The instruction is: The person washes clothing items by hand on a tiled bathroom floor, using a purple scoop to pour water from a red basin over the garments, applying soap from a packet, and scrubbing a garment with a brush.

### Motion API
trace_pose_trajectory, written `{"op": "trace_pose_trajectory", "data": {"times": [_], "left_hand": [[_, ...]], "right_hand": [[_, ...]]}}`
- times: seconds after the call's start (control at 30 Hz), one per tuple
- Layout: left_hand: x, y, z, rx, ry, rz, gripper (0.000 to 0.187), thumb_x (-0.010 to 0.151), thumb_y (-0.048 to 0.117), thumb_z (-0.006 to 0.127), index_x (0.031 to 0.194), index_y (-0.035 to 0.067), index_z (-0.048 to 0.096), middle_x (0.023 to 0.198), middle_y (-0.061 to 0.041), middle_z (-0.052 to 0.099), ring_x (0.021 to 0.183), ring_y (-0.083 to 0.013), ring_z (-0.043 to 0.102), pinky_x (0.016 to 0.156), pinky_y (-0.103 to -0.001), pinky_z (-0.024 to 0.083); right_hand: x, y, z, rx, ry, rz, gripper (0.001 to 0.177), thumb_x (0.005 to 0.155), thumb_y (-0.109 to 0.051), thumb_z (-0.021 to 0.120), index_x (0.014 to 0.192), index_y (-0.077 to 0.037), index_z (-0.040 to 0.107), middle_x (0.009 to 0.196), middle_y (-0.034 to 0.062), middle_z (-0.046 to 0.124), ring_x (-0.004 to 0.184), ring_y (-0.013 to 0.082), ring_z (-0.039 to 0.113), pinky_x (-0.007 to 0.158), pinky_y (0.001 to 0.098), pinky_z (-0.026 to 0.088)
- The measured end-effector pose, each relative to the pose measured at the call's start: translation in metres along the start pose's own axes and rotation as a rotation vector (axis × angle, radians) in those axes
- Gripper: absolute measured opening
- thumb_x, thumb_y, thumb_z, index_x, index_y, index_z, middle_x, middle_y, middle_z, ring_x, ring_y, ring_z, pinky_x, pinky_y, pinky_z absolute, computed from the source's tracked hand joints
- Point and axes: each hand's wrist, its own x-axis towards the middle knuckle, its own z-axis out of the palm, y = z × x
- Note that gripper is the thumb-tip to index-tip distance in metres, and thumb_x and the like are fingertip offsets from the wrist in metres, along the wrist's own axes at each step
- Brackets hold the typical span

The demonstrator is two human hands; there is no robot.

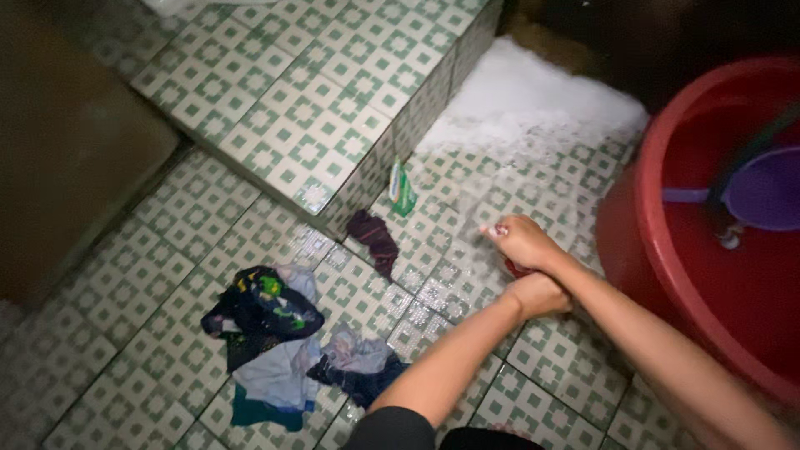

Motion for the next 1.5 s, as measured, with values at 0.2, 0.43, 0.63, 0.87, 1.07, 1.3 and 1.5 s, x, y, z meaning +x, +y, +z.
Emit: {"op": "trace_pose_trajectory", "data": {"times": [0.2, 0.43, 0.63, 0.87, 1.07, 1.3, 1.5], "left_hand": [[-0.031, 0.003, 0.034, 0.305, -0.074, 0.094, 0.036, 0.085, 0.029, 0.054, 0.108, 0.015, 0.076, 0.124, -0.006, 0.073, 0.113, -0.0226, 0.066, 0.1, -0.043, 0.052], [-0.188, -0.066, -0.099, -0.186, 0.023, 0.17, 0.015, 0.095, 0.017, 0.065, 0.108, 0.012, 0.062, 0.123, -0.006, 0.064, 0.135, -0.0275, 0.059, 0.119, -0.037, 0.052], [-0.325, -0.088, -0.233, -0.158, -0.204, -0.933, 0.045, 0.082, 0.038, 0.075, 0.119, 0.014, 0.064, 0.115, -0.008, 0.063, 0.11, -0.031, 0.059, 0.096, -0.046, 0.051], [-0.398, -0.102, -0.222, 0.219, -0.838, -1.696, 0.057, 0.079, 0.035, 0.074, 0.129, 0.012, 0.059, 0.135, -0.011, 0.062, 0.133, -0.0316, 0.052, 0.098, -0.049, 0.044], [-0.403, -0.154, -0.303, -0.193, -0.757, -1.763, 0.026, 0.086, 0.017, 0.066, 0.111, 0.011, 0.073, 0.122, -0.018, 0.071, 0.114, -0.037, 0.069, 0.092, -0.049, 0.054], [-0.28, -0.126, -0.475, -0.499, -0.037, -1.683, 0.036, 0.085, 0.012, 0.074, 0.119, 0.01, 0.061, 0.089, -0.014, 0.073, 0.08, -0.0235, 0.069, 0.072, -0.037, 0.053], [-0.18, -0.112, -0.439, -0.881, 0.592, -1.456, 0.028, 0.091, 0.007, 0.073, 0.117, 0.001, 0.063, 0.1, -0.007, 0.069, 0.086, -0.0128, 0.069, 0.072, -0.025, 0.057]], "right_hand": [[0.025, 0.055, 0.058, -0.161, 0.158, 0.073, 0.062, 0.104, -0.045, 0.056, 0.069, 0.004, 0.067, 0.07, 0.0285, 0.066, 0.069, 0.0429, 0.066, 0.072, 0.0515, 0.05], [0.064, 0.089, 0.112, 1.009, -0.038, 0.272, 0.036, 0.103, -0.037, 0.072, 0.099, -0.005, 0.056, 0.086, 0.011, 0.065, 0.083, 0.0297, 0.066, 0.078, 0.0455, 0.055], [0.052, -0.027, 0.127, 1.036, -0.296, 0.423, 0.055, 0.093, -0.046, 0.061, 0.132, -0.007, 0.058, 0.129, 0.0155, 0.066, 0.121, 0.0312, 0.061, 0.102, 0.053, 0.047], [0.058, -0.024, 0.157, 1.064, -0.215, 0.281, 0.087, 0.083, -0.026, 0.071, 0.156, -0.01, 0.026, 0.155, 0.0183, 0.048, 0.135, 0.03, 0.051, 0.109, 0.0461, 0.043], [0.049, 0.006, 0.166, 0.578, 0.04, 0.207, 0.066, 0.087, -0.019, 0.073, 0.145, -0.002, 0.049, 0.14, 0.0172, 0.061, 0.125, 0.0254, 0.059, 0.108, 0.0359, 0.045], [-0.014, -0.063, 0.121, 0.551, -0.254, -0.23, 0.044, 0.092, -0.006, 0.063, 0.135, -0.002, 0.056, 0.119, 0.0116, 0.068, 0.11, 0.0186, 0.068, 0.096, 0.0286, 0.054], [-0.102, -0.149, 0.052, 0.675, -0.131, -0.513, 0.077, 0.083, -0.004, 0.079, 0.148, -0.008, 0.037, 0.12, 0.0133, 0.059, 0.103, 0.018, 0.065, 0.087, 0.0318, 0.056]]}}
